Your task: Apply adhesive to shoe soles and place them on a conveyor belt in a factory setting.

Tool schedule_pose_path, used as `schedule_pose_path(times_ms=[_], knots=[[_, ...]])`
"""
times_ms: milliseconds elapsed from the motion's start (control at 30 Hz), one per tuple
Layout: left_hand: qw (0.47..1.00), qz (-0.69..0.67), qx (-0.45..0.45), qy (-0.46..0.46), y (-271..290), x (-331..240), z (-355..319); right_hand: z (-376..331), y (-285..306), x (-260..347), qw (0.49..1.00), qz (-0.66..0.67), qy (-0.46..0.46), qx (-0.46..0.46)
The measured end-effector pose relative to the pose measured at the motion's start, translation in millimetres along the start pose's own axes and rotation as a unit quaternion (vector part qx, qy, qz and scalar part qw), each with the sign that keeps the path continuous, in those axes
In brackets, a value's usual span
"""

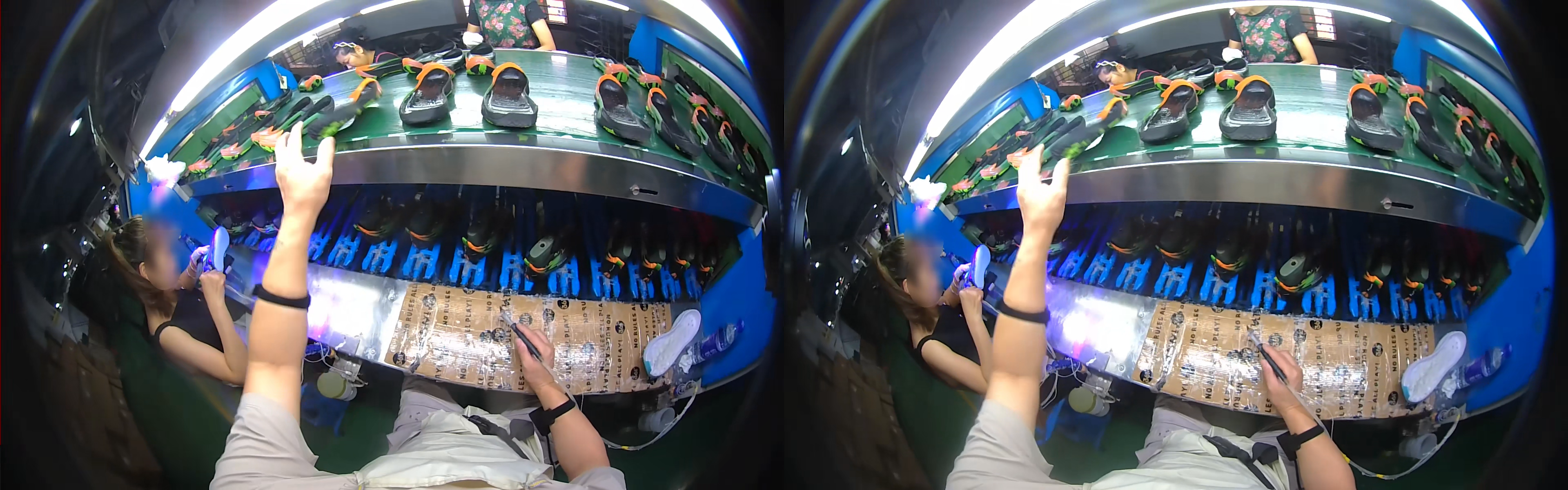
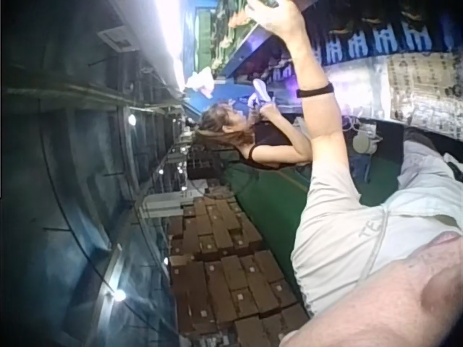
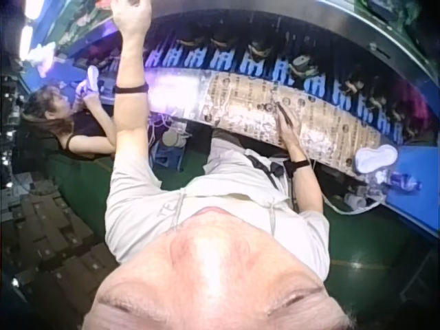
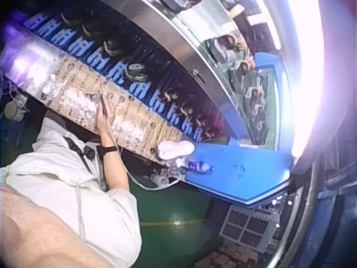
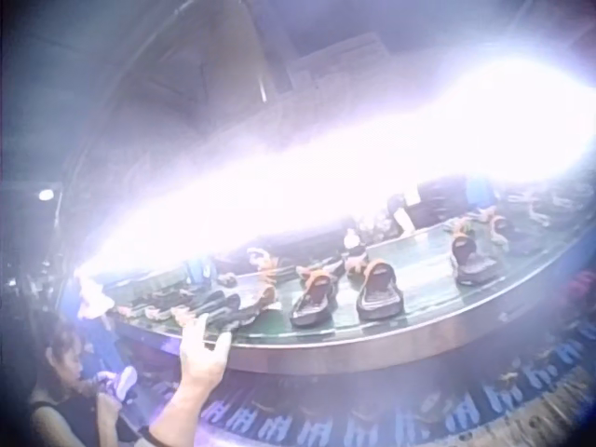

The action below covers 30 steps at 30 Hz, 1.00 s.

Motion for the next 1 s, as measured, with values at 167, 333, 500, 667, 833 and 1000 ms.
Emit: schedule_pose_path(times_ms=[167,333,500,667,833,1000], knots=[[0.966,0.1,0.218,0.102,-32.5,45.3,35.3,2.9,-3.1,1.7,1.0,-0.005,0.002,0.003],[0.974,-0.023,0.207,0.093,-63.3,51.0,44.0,2.4,-3.8,0.7,1.0,-0.004,-0.011,0.014],[0.924,0.369,0.093,-0.039,-34.1,107.2,72.6,3.9,-7.6,2.9,1.0,0.004,-0.019,0.015],[0.931,0.276,0.226,0.076,12.7,188.8,97.6,8.5,-12.8,5.9,0.998,-0.009,-0.049,0.047],[0.88,0.387,0.237,0.143,22.7,241.5,122.9,6.6,-12.5,-1.9,0.996,-0.022,-0.066,0.052],[0.863,0.45,0.173,0.152,33.9,300.1,124.0,5.4,-13.7,-1.6,0.996,-0.039,-0.066,0.055]])
Point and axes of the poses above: each hand's wrist, its own z-axis towards the middle knuckle, its own y-axis out of the back of the hand, x = y × z, the point moved 3 cm from there along z, towards the middle knuckle, and after that the axes turned 8 degrees about -z, right-handed, at the moved point
